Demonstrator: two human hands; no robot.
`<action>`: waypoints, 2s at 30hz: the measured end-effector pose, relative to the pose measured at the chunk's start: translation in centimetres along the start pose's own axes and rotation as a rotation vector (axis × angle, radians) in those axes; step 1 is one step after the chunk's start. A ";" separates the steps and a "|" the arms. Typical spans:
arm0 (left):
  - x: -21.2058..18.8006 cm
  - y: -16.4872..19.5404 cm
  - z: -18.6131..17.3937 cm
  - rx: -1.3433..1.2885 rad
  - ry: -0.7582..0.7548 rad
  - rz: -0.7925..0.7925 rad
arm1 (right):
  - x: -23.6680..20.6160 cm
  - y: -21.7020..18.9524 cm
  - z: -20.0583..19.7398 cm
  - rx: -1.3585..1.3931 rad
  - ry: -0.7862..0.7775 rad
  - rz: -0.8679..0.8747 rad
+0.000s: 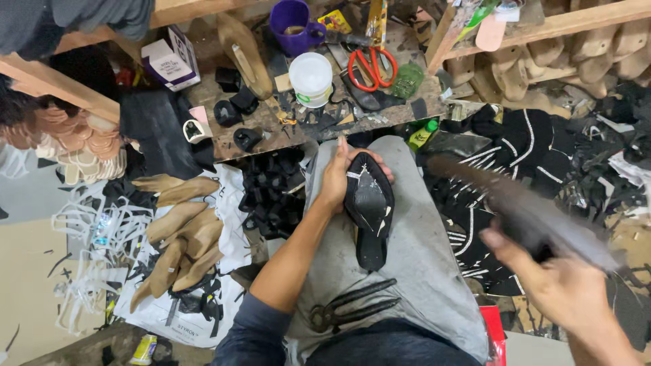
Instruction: The person inserts a wooden shoe last into a black slip-on shoe, then uses a hammer to tap the shoe around the last to shape it. The person repeatedly adjusts the shoe and last, tapping different areas with the hammer.
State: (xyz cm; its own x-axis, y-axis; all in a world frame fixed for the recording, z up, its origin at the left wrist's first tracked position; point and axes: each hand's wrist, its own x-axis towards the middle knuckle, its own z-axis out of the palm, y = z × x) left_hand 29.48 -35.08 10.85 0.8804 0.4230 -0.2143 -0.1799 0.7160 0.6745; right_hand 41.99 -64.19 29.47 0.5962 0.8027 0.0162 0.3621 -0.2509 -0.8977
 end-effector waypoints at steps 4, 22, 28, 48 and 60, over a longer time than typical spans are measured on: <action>1.1 -0.3 -1.1 -0.024 0.012 0.015 | 3.0 -2.4 7.4 0.702 0.384 -0.517; 2.6 -0.6 -2.3 0.017 0.025 0.051 | 9.1 2.7 12.9 0.203 0.121 -0.061; 3.2 -1.4 -2.4 0.454 0.377 0.355 | 9.1 2.2 13.5 -0.059 0.040 -0.015; 1.8 -1.6 -1.6 0.416 0.106 0.354 | 4.9 2.5 13.3 -0.058 0.097 -0.029; 1.2 -1.5 -1.5 0.054 0.057 0.089 | 1.7 2.8 12.5 0.146 0.173 0.043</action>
State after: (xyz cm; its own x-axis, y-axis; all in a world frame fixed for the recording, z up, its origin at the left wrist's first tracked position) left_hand 30.14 -34.78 8.54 0.8352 0.5158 -0.1907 -0.2312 0.6441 0.7292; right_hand 35.05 -56.75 21.44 0.7276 0.6848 0.0409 0.2341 -0.1918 -0.9531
